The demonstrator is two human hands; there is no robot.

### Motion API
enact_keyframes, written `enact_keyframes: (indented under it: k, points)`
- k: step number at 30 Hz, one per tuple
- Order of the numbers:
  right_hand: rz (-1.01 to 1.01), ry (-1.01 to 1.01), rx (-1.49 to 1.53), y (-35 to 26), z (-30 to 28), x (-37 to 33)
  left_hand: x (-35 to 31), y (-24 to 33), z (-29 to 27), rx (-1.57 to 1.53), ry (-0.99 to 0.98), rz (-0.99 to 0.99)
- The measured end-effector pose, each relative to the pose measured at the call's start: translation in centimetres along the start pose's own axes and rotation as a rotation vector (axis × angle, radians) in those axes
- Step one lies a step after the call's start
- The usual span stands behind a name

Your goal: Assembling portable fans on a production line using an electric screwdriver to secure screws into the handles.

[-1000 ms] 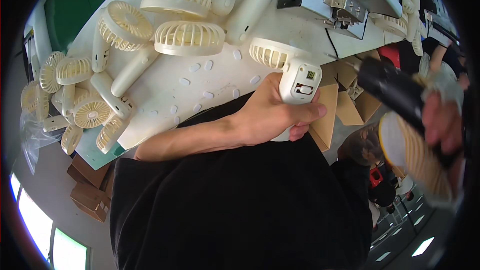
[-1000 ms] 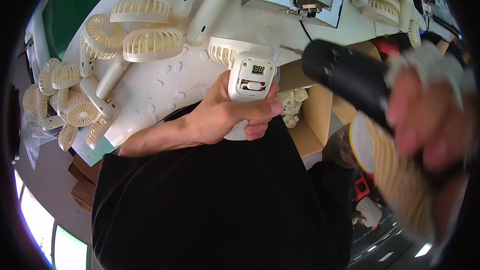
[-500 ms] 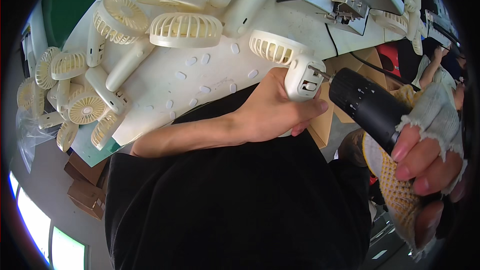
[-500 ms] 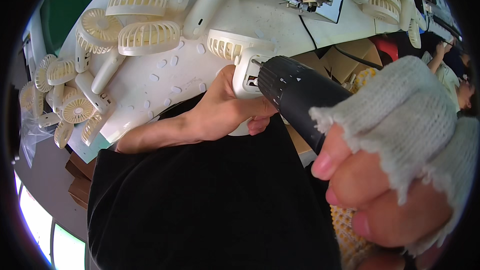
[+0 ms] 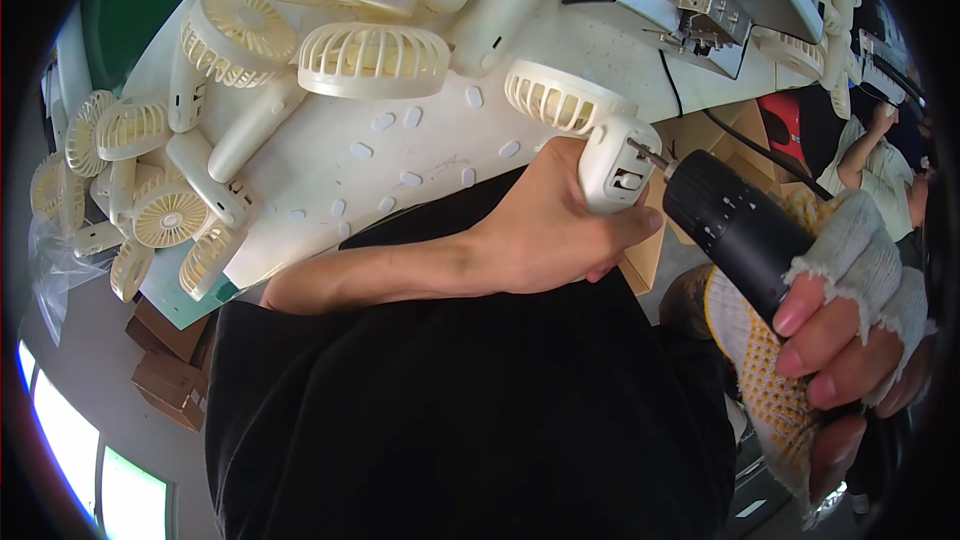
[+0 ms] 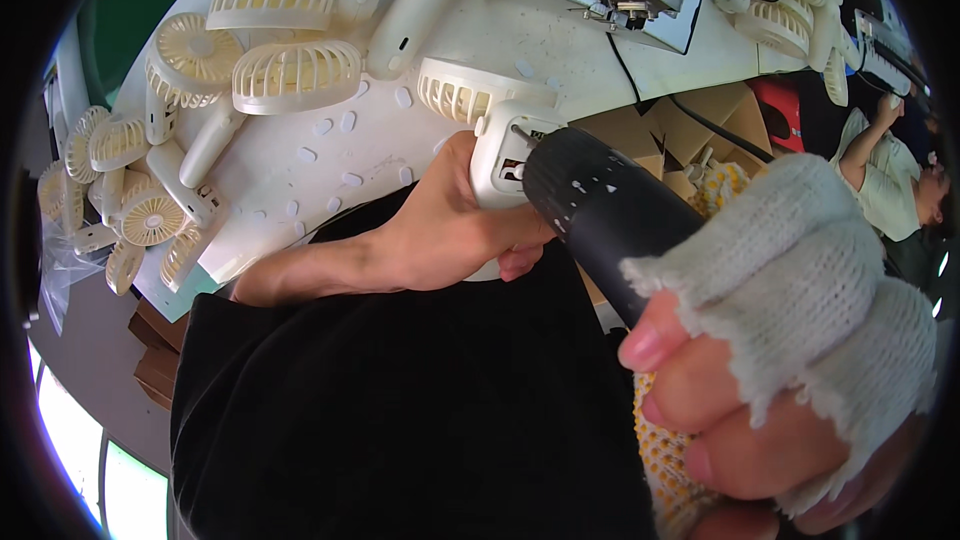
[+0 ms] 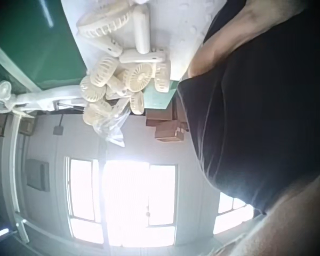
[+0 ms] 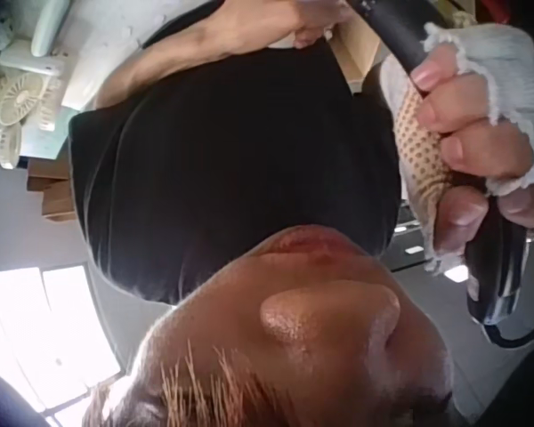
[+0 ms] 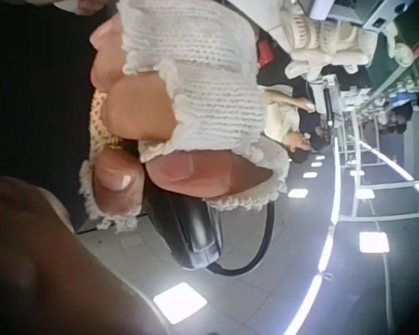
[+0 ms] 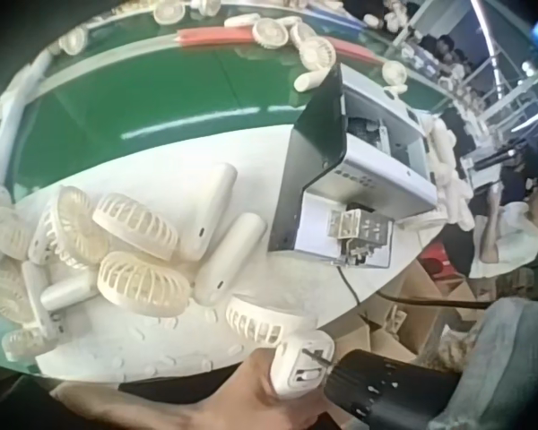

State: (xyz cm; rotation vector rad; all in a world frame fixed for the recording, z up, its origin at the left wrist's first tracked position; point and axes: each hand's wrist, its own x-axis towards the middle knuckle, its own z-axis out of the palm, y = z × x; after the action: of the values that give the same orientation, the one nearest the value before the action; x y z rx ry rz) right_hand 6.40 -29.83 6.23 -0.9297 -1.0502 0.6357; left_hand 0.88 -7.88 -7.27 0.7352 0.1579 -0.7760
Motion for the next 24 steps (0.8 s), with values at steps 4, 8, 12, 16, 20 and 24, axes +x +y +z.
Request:
enact_keyframes:
  k: [4, 8, 12, 16, 20, 24]
  points:
    - [-0.001, -0.040, -0.001, -1.9, -2.3, -0.3, -0.1, 0.1, -0.1, -0.019, -0.045, -0.044]
    - [0.130, 0.257, -0.222, -3.3, -4.0, 0.4, -0.4, 0.6, 0.0, -0.056, -0.035, -0.053]
    - [0.287, 0.437, -0.342, 0.9, -5.2, 2.9, -0.5, 0.6, -0.3, -0.165, -0.048, -0.085]
    - [0.202, 0.278, -0.210, 3.6, -8.2, 2.8, -0.6, 0.5, -0.2, -0.225, -0.038, -0.057]
    - [0.146, 0.557, 0.010, 3.5, -4.8, 2.2, -0.5, 0.5, -0.4, -0.255, -0.044, -0.069]
    - [0.135, 0.434, -0.174, -0.4, -1.4, 1.7, -0.5, 0.7, -0.4, -0.263, -0.061, -0.079]
